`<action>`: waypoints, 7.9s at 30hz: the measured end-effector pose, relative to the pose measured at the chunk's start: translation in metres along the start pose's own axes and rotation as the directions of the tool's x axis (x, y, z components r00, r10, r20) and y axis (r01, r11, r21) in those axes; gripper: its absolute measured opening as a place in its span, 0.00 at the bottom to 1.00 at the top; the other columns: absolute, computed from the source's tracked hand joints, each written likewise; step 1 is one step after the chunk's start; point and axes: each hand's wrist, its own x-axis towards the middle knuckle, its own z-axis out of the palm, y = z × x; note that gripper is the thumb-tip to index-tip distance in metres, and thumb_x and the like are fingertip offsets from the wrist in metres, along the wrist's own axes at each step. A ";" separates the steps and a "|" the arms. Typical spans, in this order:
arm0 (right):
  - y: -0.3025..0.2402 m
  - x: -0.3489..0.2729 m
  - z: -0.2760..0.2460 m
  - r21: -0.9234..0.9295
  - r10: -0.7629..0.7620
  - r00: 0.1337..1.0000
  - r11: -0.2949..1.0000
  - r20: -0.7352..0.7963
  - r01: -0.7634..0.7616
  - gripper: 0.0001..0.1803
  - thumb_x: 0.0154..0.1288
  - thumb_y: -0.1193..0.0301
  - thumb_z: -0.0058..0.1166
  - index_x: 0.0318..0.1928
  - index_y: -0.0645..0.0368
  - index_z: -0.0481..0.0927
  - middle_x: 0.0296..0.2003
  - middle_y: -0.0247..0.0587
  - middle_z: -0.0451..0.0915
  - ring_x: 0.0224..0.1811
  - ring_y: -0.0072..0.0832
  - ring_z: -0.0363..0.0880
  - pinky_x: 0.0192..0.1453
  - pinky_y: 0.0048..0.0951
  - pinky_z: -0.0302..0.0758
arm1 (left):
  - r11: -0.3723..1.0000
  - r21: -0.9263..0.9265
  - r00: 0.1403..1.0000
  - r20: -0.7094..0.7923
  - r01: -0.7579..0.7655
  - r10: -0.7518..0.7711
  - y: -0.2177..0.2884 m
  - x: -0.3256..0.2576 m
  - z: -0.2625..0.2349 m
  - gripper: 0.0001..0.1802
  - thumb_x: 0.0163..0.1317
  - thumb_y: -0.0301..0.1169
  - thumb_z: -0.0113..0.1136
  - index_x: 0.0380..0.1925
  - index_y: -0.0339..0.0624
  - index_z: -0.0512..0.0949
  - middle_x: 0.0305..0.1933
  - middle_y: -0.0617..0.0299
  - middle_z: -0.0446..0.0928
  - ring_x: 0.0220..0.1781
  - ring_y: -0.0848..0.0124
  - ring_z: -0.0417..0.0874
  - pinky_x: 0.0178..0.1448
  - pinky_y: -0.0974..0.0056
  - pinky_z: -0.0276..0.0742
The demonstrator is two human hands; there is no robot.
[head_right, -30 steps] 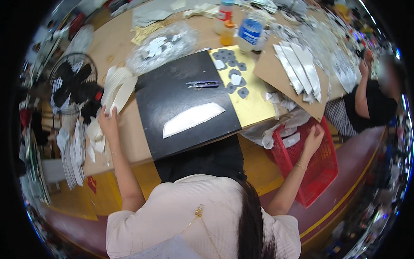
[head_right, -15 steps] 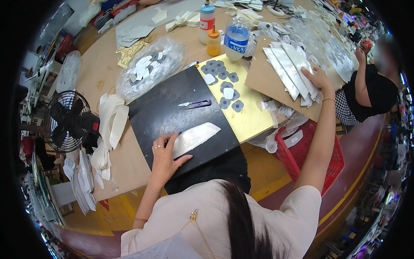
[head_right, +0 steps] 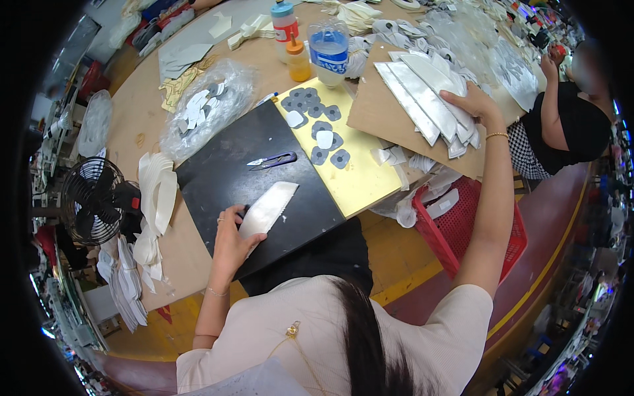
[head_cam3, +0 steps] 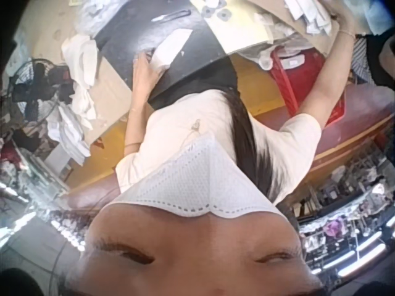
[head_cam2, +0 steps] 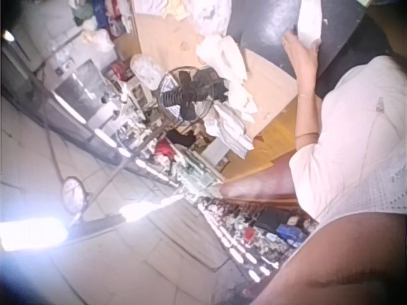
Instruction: The person repeatedly picks up white curved foam pieces and thin transparent sheets, aligns them on a black cutting mat, and stacks them. The person handles the pieces one at a time, occasionally adjusting their position before stacking them into a growing pile.
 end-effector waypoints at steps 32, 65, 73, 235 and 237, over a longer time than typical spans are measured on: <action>0.026 0.012 -0.007 0.800 -0.302 0.909 0.598 0.288 -0.054 0.33 0.72 0.50 0.50 0.61 0.69 0.69 0.55 0.46 0.78 0.52 0.24 0.79 0.55 0.28 0.78 | 0.685 0.107 0.693 0.093 -0.721 0.715 0.251 0.145 0.179 0.46 0.67 0.55 0.52 0.71 0.31 0.51 0.68 0.22 0.56 0.73 0.32 0.54 0.74 0.36 0.47; -0.249 -0.145 0.245 0.385 -0.353 -0.157 0.877 0.922 0.287 0.40 0.54 0.63 0.71 0.65 0.66 0.68 0.56 0.40 0.77 0.57 0.25 0.73 0.63 0.30 0.69 | 0.725 0.433 0.766 -0.113 -0.536 0.633 -0.010 -0.051 0.002 0.39 0.57 0.49 0.65 0.65 0.44 0.66 0.73 0.48 0.60 0.76 0.51 0.58 0.75 0.42 0.53; -0.247 -0.158 0.220 0.082 -0.856 0.300 0.366 0.421 0.927 0.25 0.58 0.64 0.66 0.55 0.58 0.78 0.43 0.45 0.81 0.43 0.37 0.81 0.46 0.32 0.76 | 0.842 0.343 0.833 -0.229 -0.415 0.504 -0.057 -0.057 0.004 0.35 0.56 0.50 0.66 0.61 0.48 0.71 0.72 0.51 0.63 0.74 0.53 0.62 0.74 0.46 0.56; -0.273 -0.206 0.155 0.496 -0.828 0.463 0.272 -0.316 0.825 0.10 0.57 0.77 0.67 0.40 0.60 0.82 0.33 0.31 0.80 0.31 0.14 0.74 0.34 0.14 0.69 | 0.576 -0.813 0.988 -0.002 -0.093 0.156 0.058 0.030 -0.119 0.15 0.67 0.36 0.61 0.42 0.32 0.82 0.31 0.68 0.80 0.30 0.85 0.76 0.33 0.77 0.71; -0.274 -0.206 0.158 0.187 -0.827 0.242 0.169 -0.508 0.968 0.14 0.53 0.78 0.68 0.42 0.55 0.84 0.34 0.32 0.80 0.28 0.16 0.76 0.28 0.16 0.69 | 0.555 -0.830 0.993 0.009 -0.057 0.116 0.056 0.032 -0.117 0.15 0.67 0.35 0.61 0.42 0.32 0.81 0.32 0.67 0.81 0.31 0.84 0.77 0.34 0.76 0.72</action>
